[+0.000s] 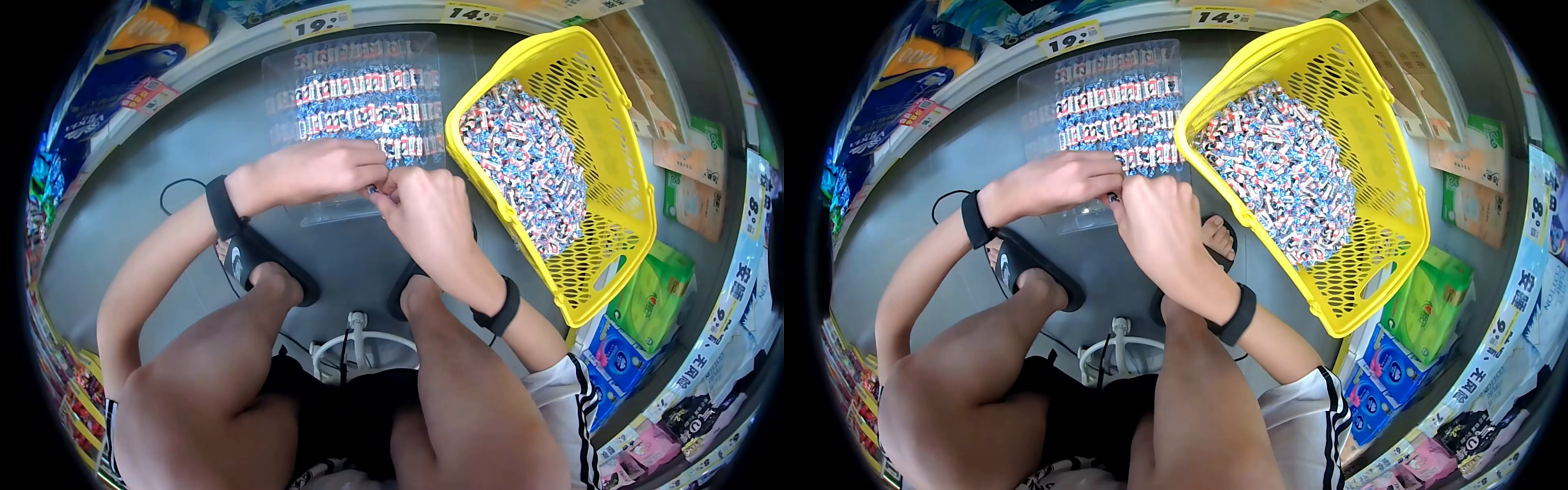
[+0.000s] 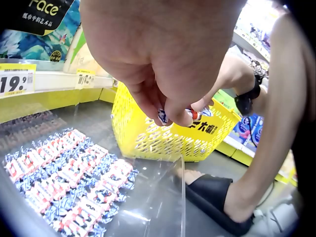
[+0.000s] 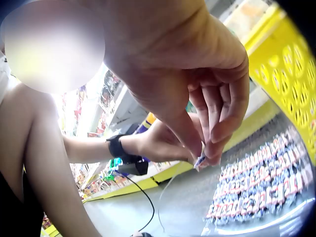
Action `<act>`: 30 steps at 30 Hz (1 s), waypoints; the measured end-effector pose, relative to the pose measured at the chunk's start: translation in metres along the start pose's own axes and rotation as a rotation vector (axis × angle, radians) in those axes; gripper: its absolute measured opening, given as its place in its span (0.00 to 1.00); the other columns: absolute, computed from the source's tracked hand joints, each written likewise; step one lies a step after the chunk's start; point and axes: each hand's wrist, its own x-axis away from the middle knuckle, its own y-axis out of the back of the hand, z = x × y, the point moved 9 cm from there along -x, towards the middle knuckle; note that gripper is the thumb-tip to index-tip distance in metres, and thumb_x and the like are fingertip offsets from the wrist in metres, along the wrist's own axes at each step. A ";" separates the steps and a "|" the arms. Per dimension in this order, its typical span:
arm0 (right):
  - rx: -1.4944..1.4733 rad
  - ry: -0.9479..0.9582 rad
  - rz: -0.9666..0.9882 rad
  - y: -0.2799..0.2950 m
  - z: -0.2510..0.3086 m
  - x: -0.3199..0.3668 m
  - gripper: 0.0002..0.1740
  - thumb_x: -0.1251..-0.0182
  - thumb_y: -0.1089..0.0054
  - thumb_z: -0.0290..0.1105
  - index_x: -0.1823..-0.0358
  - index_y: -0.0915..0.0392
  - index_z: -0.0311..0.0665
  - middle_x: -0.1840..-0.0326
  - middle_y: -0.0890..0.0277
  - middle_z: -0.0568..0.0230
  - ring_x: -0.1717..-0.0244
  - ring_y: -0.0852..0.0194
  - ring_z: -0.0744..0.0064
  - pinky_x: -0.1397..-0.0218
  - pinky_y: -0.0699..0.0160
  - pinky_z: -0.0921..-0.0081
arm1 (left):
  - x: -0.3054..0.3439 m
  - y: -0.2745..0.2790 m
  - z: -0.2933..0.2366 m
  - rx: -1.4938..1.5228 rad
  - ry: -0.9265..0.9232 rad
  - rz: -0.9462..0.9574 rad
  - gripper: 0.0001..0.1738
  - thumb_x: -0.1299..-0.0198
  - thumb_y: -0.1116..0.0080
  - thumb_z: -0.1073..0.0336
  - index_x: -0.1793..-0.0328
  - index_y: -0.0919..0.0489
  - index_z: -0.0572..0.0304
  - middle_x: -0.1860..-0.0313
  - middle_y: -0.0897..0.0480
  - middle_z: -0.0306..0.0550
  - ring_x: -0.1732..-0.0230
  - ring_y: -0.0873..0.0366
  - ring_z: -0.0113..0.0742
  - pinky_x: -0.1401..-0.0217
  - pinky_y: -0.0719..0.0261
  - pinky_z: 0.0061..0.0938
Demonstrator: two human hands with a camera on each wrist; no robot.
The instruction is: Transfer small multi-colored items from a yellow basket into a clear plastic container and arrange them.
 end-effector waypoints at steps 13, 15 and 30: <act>-0.419 -0.183 0.190 -0.132 -0.044 -0.032 0.14 0.40 0.18 0.38 0.63 0.06 0.34 0.70 0.10 0.49 0.70 0.07 0.60 0.61 0.12 0.66 | 0.046 -0.059 0.056 -0.096 0.127 0.112 0.10 0.44 0.35 0.69 0.58 0.20 0.64 0.62 0.16 0.50 0.53 0.15 0.51 0.49 0.16 0.43; -0.408 -0.206 0.241 -0.146 -0.045 -0.033 0.16 0.42 0.16 0.41 0.63 0.05 0.34 0.70 0.09 0.50 0.71 0.08 0.63 0.62 0.12 0.66 | 0.049 -0.059 0.054 -0.139 0.111 0.109 0.08 0.45 0.35 0.69 0.61 0.20 0.61 0.62 0.16 0.47 0.54 0.15 0.48 0.46 0.17 0.42; -0.351 -0.319 0.385 -0.195 -0.053 -0.041 0.11 0.49 0.20 0.37 0.73 0.08 0.37 0.73 0.11 0.50 0.65 0.07 0.51 0.52 0.10 0.59 | 0.065 -0.066 0.089 -0.270 0.404 0.222 0.10 0.48 0.34 0.80 0.59 0.16 0.64 0.59 0.12 0.54 0.49 0.12 0.55 0.49 0.13 0.46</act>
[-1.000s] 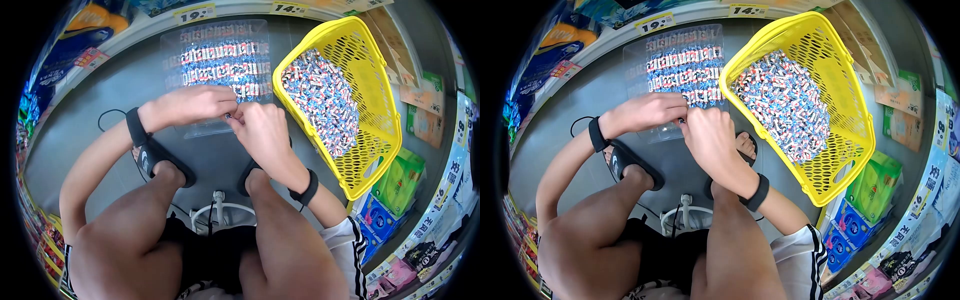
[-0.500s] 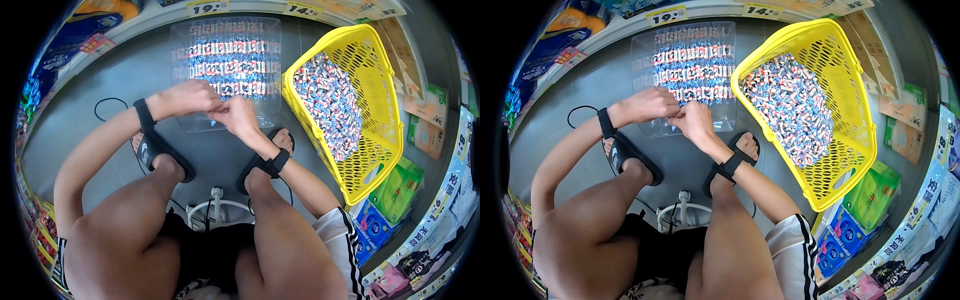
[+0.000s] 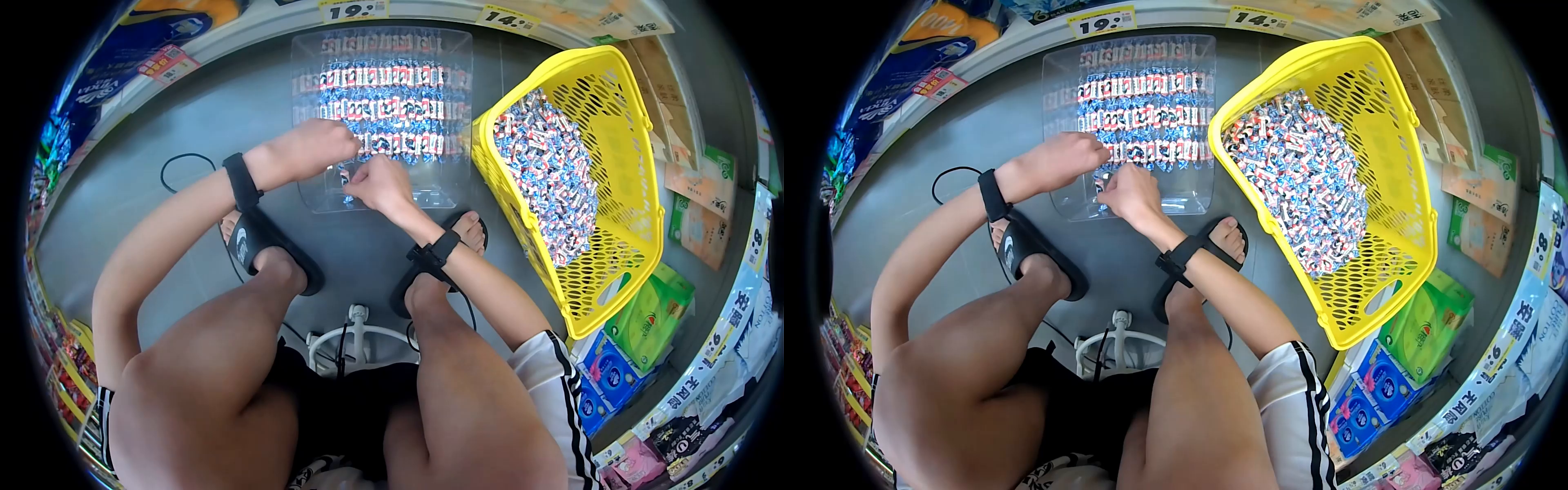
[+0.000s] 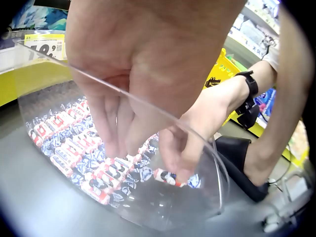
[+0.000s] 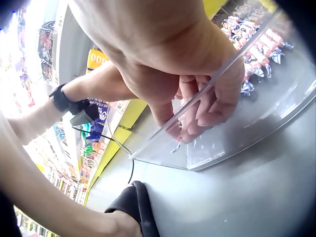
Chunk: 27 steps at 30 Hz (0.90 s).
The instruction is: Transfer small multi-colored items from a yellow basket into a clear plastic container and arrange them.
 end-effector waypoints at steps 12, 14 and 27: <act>0.078 0.022 0.038 -0.035 0.011 -0.024 0.14 0.46 0.20 0.36 0.62 0.07 0.34 0.58 0.11 0.36 0.48 0.11 0.37 0.42 0.12 0.50 | 0.022 -0.024 -0.027 -0.071 0.073 0.283 0.05 0.43 0.34 0.73 0.64 0.09 0.57 0.65 0.10 0.51 0.59 0.09 0.50 0.58 0.10 0.41; 0.073 0.023 0.063 -0.038 0.009 -0.028 0.14 0.45 0.20 0.35 0.60 0.07 0.35 0.57 0.11 0.36 0.48 0.10 0.37 0.42 0.12 0.51 | 0.022 -0.026 -0.027 -0.075 0.083 0.297 0.05 0.41 0.34 0.72 0.63 0.09 0.57 0.64 0.10 0.51 0.58 0.08 0.49 0.58 0.10 0.41; -0.061 -0.005 0.006 -0.026 -0.001 -0.022 0.11 0.39 0.26 0.28 0.55 0.06 0.38 0.55 0.09 0.43 0.49 0.09 0.45 0.39 0.12 0.57 | 0.020 -0.057 -0.016 -0.142 0.118 0.413 0.10 0.36 0.36 0.66 0.53 0.08 0.56 0.49 0.11 0.43 0.39 0.16 0.42 0.44 0.12 0.38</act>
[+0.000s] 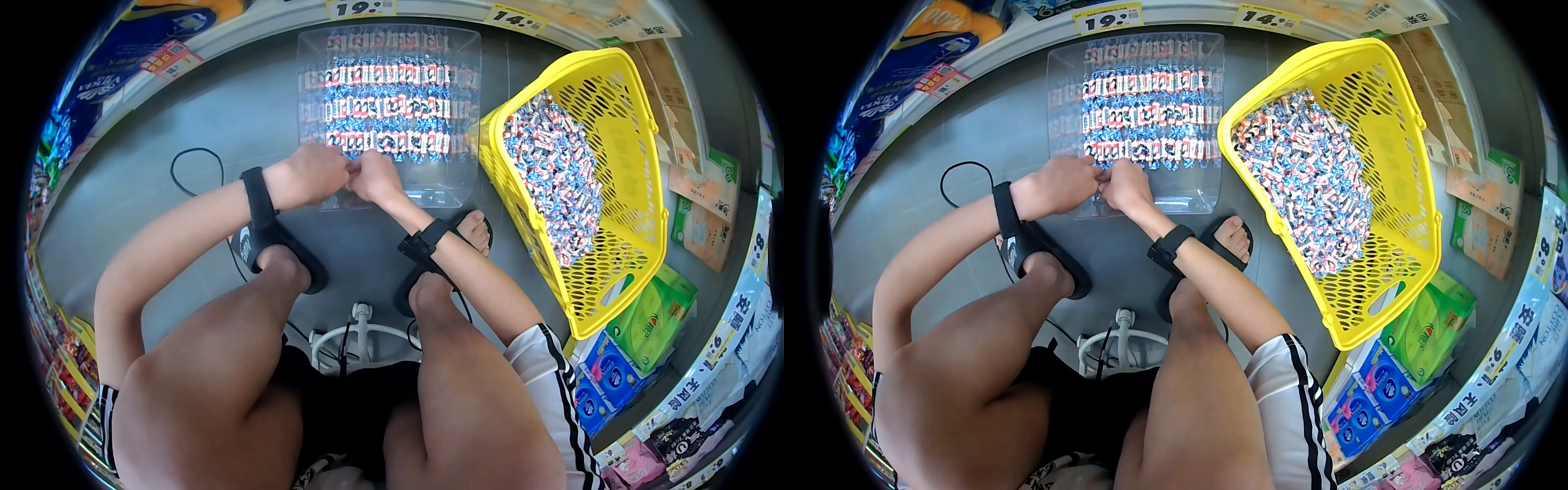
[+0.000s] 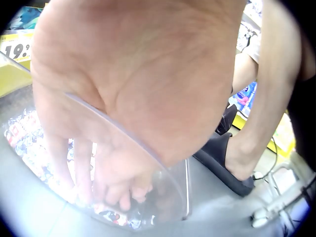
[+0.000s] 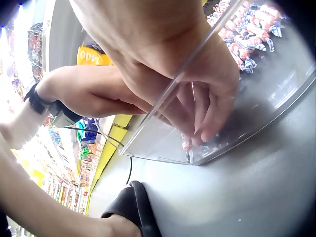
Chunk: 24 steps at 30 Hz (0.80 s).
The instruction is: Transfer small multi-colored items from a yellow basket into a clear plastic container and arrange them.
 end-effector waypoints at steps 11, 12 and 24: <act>-0.180 -0.054 0.192 -0.029 -0.017 -0.018 0.08 0.42 0.28 0.26 0.62 0.06 0.37 0.64 0.08 0.51 0.58 0.06 0.60 0.50 0.12 0.65 | -0.004 -0.017 -0.004 -0.097 0.003 0.101 0.13 0.31 0.39 0.62 0.46 0.09 0.51 0.41 0.13 0.36 0.31 0.23 0.40 0.33 0.22 0.39; -0.189 -0.050 0.207 -0.029 -0.016 -0.017 0.08 0.42 0.28 0.27 0.62 0.06 0.37 0.64 0.08 0.51 0.59 0.07 0.59 0.51 0.12 0.65 | -0.004 -0.016 -0.005 -0.113 -0.010 0.094 0.13 0.31 0.39 0.62 0.46 0.09 0.51 0.41 0.14 0.36 0.31 0.23 0.40 0.33 0.22 0.39; -0.122 0.030 0.211 -0.028 -0.017 -0.019 0.13 0.42 0.24 0.31 0.56 0.06 0.38 0.55 0.08 0.45 0.51 0.08 0.49 0.44 0.12 0.61 | -0.007 -0.012 -0.003 -0.078 -0.005 0.082 0.10 0.34 0.37 0.64 0.52 0.09 0.48 0.49 0.11 0.35 0.37 0.19 0.38 0.38 0.19 0.38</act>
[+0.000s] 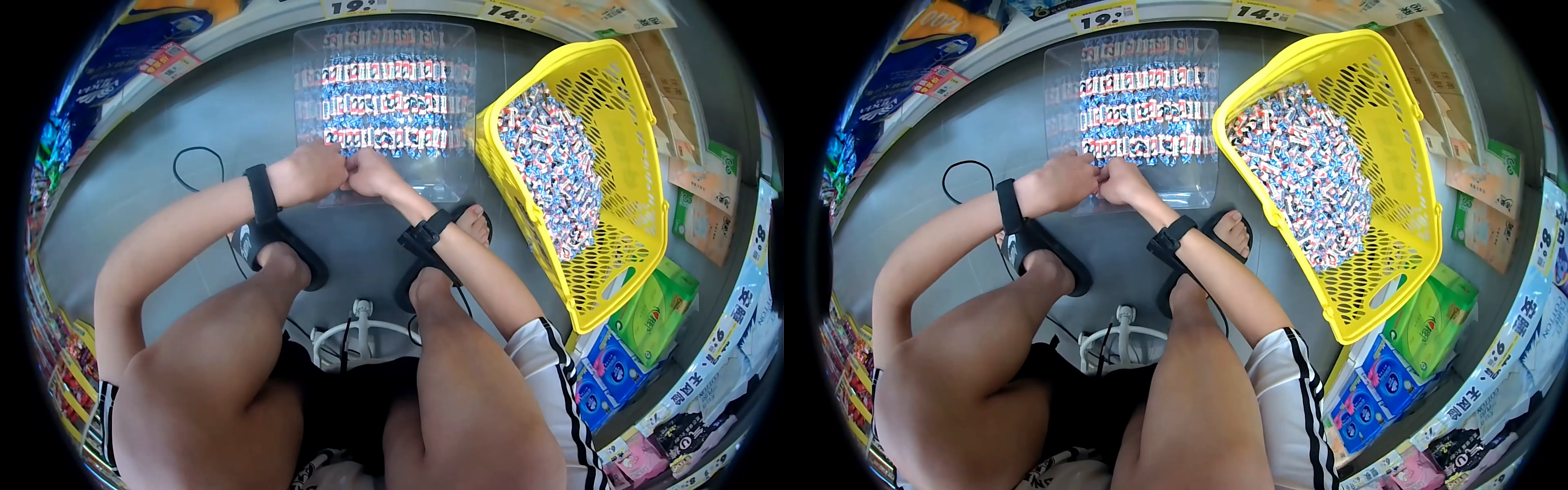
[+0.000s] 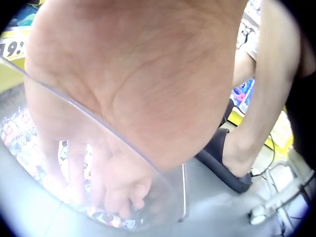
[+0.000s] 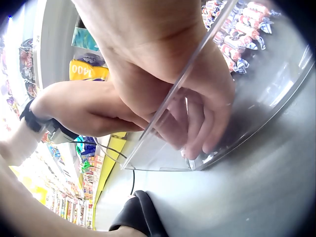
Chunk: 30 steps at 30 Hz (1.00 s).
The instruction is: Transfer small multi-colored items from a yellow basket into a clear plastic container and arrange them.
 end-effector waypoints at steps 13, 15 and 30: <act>0.007 -0.027 -0.030 0.003 0.007 0.003 0.14 0.40 0.23 0.33 0.54 0.06 0.36 0.55 0.08 0.44 0.51 0.07 0.52 0.44 0.13 0.62 | -0.001 0.004 0.000 -0.004 -0.027 0.028 0.10 0.38 0.34 0.65 0.52 0.08 0.48 0.50 0.10 0.37 0.37 0.18 0.38 0.37 0.19 0.37; -0.005 -0.059 -0.027 0.003 0.004 0.004 0.13 0.40 0.23 0.31 0.56 0.08 0.33 0.55 0.08 0.44 0.51 0.07 0.53 0.46 0.12 0.62 | -0.001 0.006 0.001 0.012 -0.039 -0.012 0.11 0.39 0.33 0.66 0.52 0.09 0.52 0.49 0.10 0.40 0.37 0.18 0.39 0.38 0.19 0.37; -0.049 -0.164 0.000 0.014 -0.003 0.013 0.14 0.43 0.26 0.28 0.54 0.06 0.38 0.56 0.08 0.47 0.56 0.06 0.56 0.50 0.10 0.63 | -0.001 0.006 0.004 0.015 0.010 -0.040 0.09 0.39 0.34 0.66 0.54 0.08 0.51 0.50 0.10 0.40 0.39 0.17 0.39 0.38 0.19 0.37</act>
